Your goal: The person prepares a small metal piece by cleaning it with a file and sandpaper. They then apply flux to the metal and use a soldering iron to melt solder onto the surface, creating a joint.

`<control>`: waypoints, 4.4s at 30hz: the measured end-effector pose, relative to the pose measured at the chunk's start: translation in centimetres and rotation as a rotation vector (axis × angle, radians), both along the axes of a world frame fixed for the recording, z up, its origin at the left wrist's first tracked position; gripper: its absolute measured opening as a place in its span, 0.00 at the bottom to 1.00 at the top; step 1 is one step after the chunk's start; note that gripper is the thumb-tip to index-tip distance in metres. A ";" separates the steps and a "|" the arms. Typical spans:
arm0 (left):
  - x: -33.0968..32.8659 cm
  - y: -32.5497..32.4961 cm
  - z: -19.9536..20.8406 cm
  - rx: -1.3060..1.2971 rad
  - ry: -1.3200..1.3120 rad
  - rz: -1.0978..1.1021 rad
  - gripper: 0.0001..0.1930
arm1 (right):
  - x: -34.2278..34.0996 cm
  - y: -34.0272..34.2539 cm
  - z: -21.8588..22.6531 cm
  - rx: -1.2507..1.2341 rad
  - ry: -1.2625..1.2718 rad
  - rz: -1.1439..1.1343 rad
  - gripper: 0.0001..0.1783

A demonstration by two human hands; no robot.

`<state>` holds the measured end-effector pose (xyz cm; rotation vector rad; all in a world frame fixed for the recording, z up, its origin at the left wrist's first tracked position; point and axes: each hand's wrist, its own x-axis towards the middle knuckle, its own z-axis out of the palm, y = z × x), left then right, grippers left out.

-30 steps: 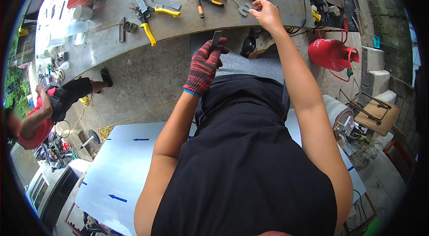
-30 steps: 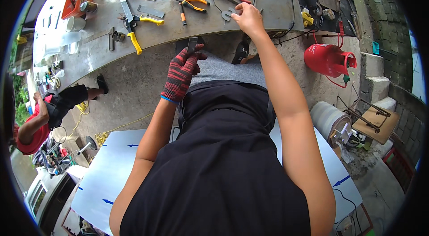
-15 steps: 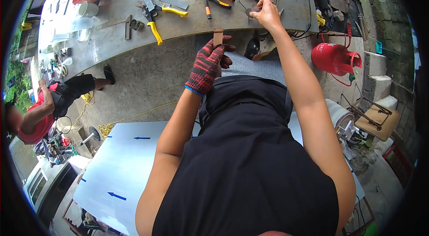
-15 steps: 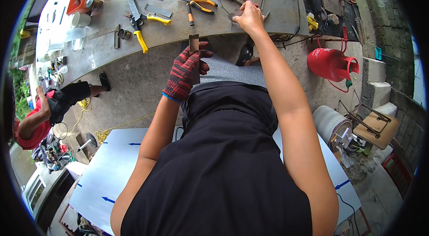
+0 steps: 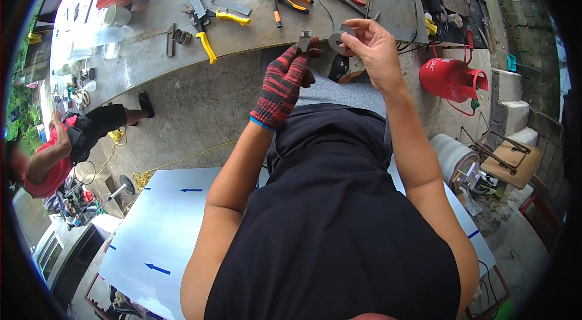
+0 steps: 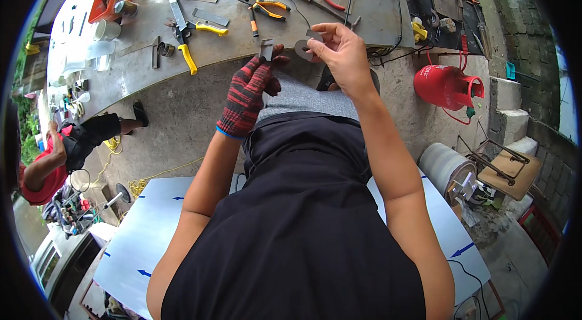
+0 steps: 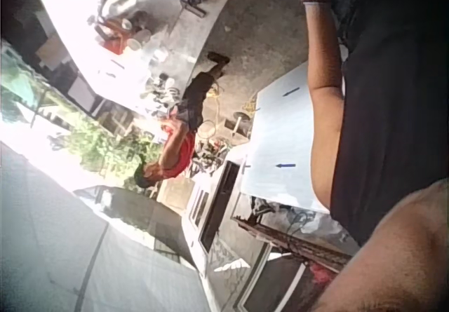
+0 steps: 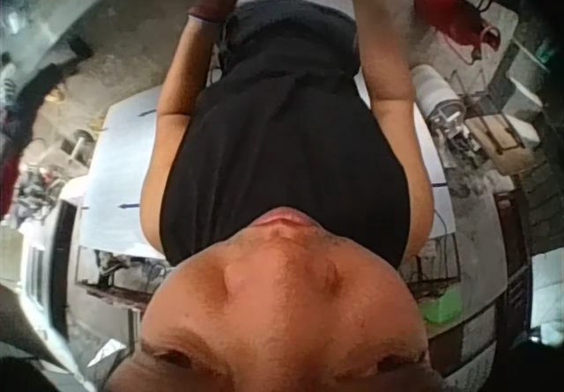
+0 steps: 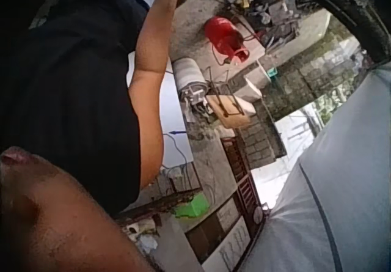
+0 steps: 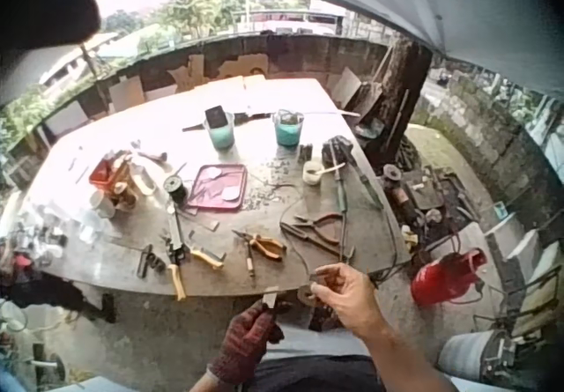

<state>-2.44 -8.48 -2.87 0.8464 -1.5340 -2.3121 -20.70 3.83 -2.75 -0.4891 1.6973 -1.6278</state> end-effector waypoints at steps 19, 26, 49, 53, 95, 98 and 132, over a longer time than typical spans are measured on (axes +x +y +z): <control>0.1 1.4 0.5 -0.103 -0.057 -0.230 0.20 | 1.2 2.4 3.0 0.106 0.039 0.112 0.16; 0.1 1.6 0.4 0.052 -0.096 -0.153 0.20 | 1.6 2.6 1.6 0.000 -0.021 0.004 0.20; 0.0 1.1 -3.2 0.740 0.176 -0.054 0.30 | 1.5 3.0 1.3 0.108 0.043 -0.018 0.16; 0.0 0.8 -4.5 0.832 0.202 -0.064 0.33 | 1.3 3.3 1.1 0.085 0.022 0.010 0.16; -4.6 -16.1 -6.9 0.025 -0.057 0.219 0.16 | -1.2 -16.7 -5.9 0.270 0.250 0.412 0.16; -3.6 -20.3 -8.4 -0.275 -0.212 0.166 0.17 | -1.1 -17.1 -7.6 0.237 0.227 0.358 0.15; -4.2 -15.9 -1.6 -0.211 0.172 -0.083 0.18 | -1.6 -6.0 0.8 0.144 0.167 0.234 0.09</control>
